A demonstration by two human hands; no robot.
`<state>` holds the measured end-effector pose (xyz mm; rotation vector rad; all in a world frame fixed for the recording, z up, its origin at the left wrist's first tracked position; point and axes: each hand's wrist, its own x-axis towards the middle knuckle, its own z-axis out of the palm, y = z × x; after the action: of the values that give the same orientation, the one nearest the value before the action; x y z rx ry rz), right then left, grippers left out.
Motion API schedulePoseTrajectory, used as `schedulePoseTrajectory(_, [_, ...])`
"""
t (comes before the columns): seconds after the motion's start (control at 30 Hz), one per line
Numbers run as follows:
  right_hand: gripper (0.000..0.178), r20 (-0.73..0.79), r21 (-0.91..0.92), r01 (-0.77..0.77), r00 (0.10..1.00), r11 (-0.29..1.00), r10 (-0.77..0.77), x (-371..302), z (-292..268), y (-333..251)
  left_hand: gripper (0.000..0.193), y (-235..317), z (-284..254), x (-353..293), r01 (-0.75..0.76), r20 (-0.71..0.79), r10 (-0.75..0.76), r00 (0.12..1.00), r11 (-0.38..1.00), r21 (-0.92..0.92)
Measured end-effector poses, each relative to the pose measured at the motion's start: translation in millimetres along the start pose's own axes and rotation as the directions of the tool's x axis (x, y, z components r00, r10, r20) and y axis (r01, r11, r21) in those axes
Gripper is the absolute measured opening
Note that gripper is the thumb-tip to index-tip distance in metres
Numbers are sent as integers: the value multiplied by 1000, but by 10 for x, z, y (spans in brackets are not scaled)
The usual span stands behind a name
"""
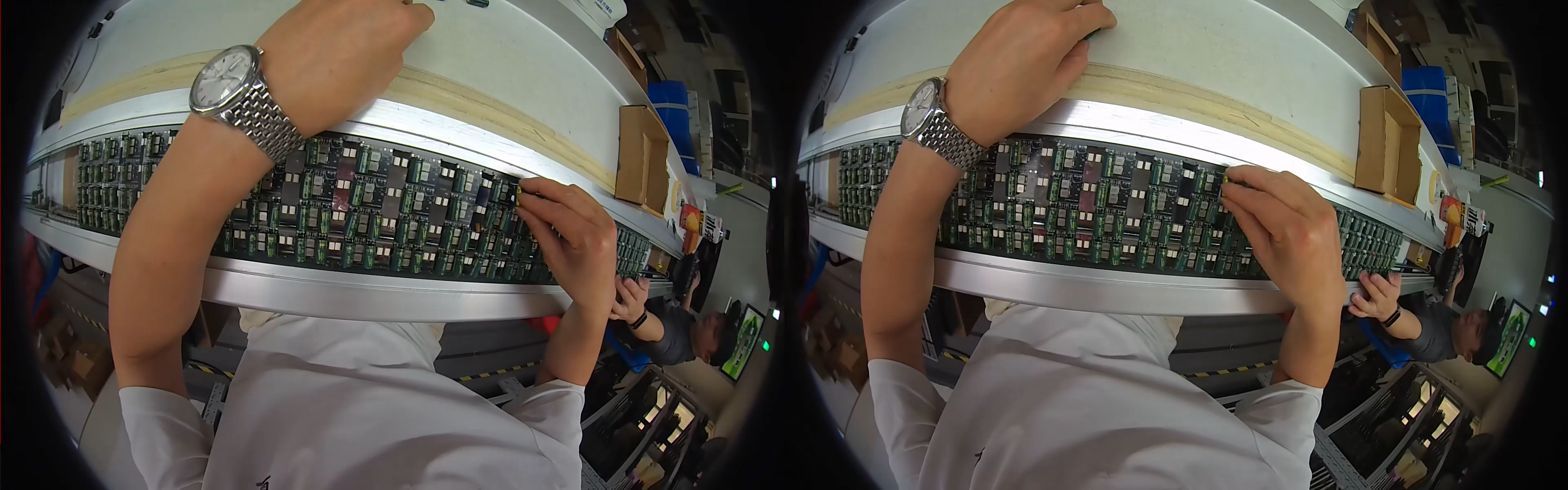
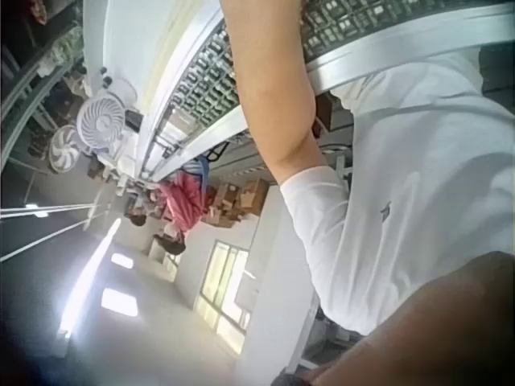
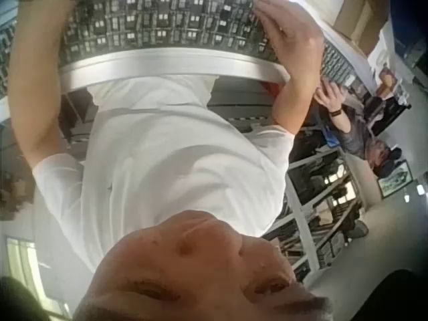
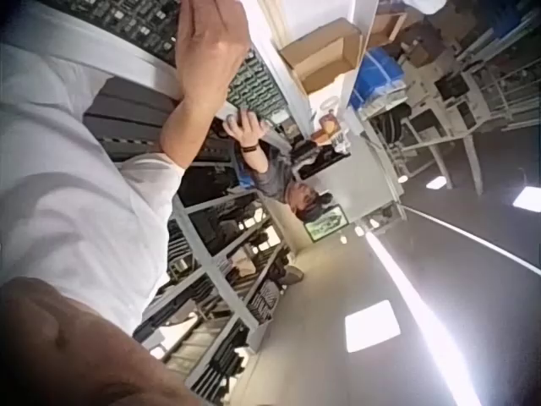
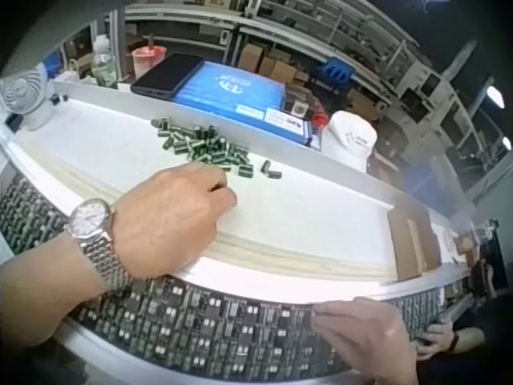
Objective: The person places small electronic components into designated slots on printed circuit boards by hand, working on an assembly line.
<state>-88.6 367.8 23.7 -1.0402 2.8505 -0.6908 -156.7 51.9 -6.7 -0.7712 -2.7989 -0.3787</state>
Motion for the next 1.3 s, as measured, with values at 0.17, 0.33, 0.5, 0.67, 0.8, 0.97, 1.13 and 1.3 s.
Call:
schedulePoseTrajectory(0.17, [14, 22, -49, -28, 999, 998, 29, 2, -20, -65, 18, 116, -12, -71, 154, 43, -160, 986, 980, 130])
schedulePoseTrajectory(0.33, [19, 40, -73, 16, 999, 997, -14, 30, -24, -80, 5, -20, -64, 33, 67, 152, -73, 986, 997, 49])
schedulePoseTrajectory(0.5, [19, 42, -72, -2, 999, 997, 5, 23, -37, -78, 8, -172, 181, -95, -44, -325, 71, 943, 995, 90])
schedulePoseTrajectory(0.67, [19, 39, -31, -10, 999, 999, 11, 23, -3, -33, 9, -122, 174, -121, 51, -266, -67, 962, 997, -66])
schedulePoseTrajectory(0.8, [14, 45, 3, 20, 999, 1000, -20, 43, 4, 36, 11, -3, 78, -136, 148, -190, -187, 964, 967, -206])
schedulePoseTrajectory(0.97, [13, -30, 84, -8, 999, 996, 11, -15, 106, 82, 13, 92, -58, -38, 249, -102, -303, 948, 899, -360])
schedulePoseTrajectory(1.13, [15, 0, -16, 10, 1000, 1000, -10, -39, 8, 28, 12, 76, -74, 40, 160, -143, -202, 969, 953, -257])
schedulePoseTrajectory(1.3, [17, 85, -132, 87, 993, 987, -77, 107, -106, -128, 11, 178, -29, -111, 117, -230, -157, 960, 977, -176])
